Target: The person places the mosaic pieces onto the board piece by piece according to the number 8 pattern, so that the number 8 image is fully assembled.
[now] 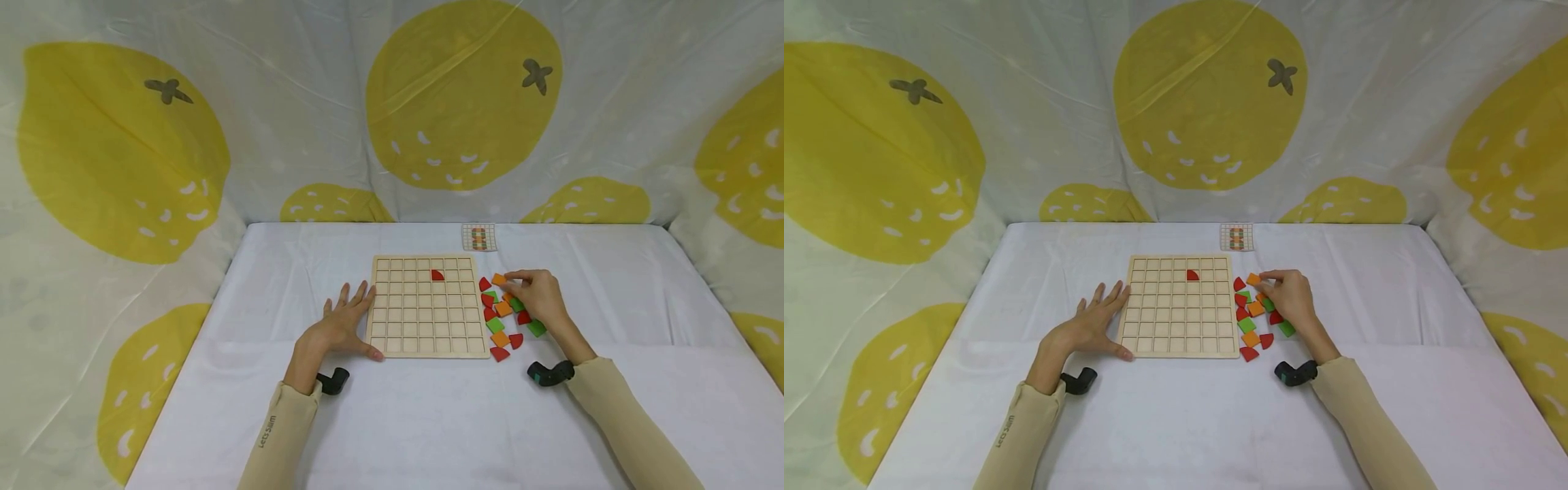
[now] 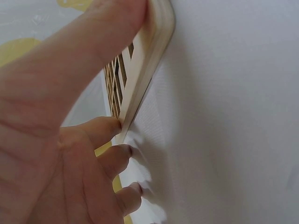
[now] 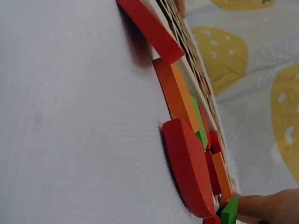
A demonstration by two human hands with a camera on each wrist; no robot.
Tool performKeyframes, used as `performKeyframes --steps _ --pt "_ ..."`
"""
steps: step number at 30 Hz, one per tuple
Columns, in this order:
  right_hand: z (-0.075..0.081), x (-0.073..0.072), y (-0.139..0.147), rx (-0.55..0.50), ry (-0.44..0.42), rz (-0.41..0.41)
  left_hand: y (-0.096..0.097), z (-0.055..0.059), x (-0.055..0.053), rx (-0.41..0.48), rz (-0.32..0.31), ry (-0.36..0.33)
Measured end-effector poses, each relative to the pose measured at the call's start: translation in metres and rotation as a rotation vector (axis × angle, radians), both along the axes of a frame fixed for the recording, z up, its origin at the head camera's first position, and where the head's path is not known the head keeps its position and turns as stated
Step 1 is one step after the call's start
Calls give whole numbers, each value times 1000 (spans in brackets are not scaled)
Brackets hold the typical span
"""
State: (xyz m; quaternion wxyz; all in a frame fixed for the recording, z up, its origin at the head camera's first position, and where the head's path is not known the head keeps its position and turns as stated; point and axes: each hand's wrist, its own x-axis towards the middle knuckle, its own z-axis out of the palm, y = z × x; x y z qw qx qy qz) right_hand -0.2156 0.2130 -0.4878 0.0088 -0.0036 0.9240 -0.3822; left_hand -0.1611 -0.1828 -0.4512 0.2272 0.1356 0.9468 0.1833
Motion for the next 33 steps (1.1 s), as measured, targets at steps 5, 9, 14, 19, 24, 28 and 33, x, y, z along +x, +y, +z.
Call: performKeyframes --steps 5,9,14,19,24,28,33 --pt "1 -4 -7 -26 24 16 -2 0 1 1 7 0" --pt "3 -9 -19 -64 25 57 -3 0 2 32 8 -11" --pt "5 -14 -37 -115 -3 144 -5 -8 0 56 3 -4" --pt "5 -18 -57 -156 -30 240 0 0 1 22 12 -19" --pt "4 -22 -75 -152 -5 283 1 -1 1 3 15 -8" --pt "3 -26 -87 -128 16 293 2 0 2 1 10 -7" --pt "2 -29 -98 -142 6 294 3 1 1 7 10 -5"
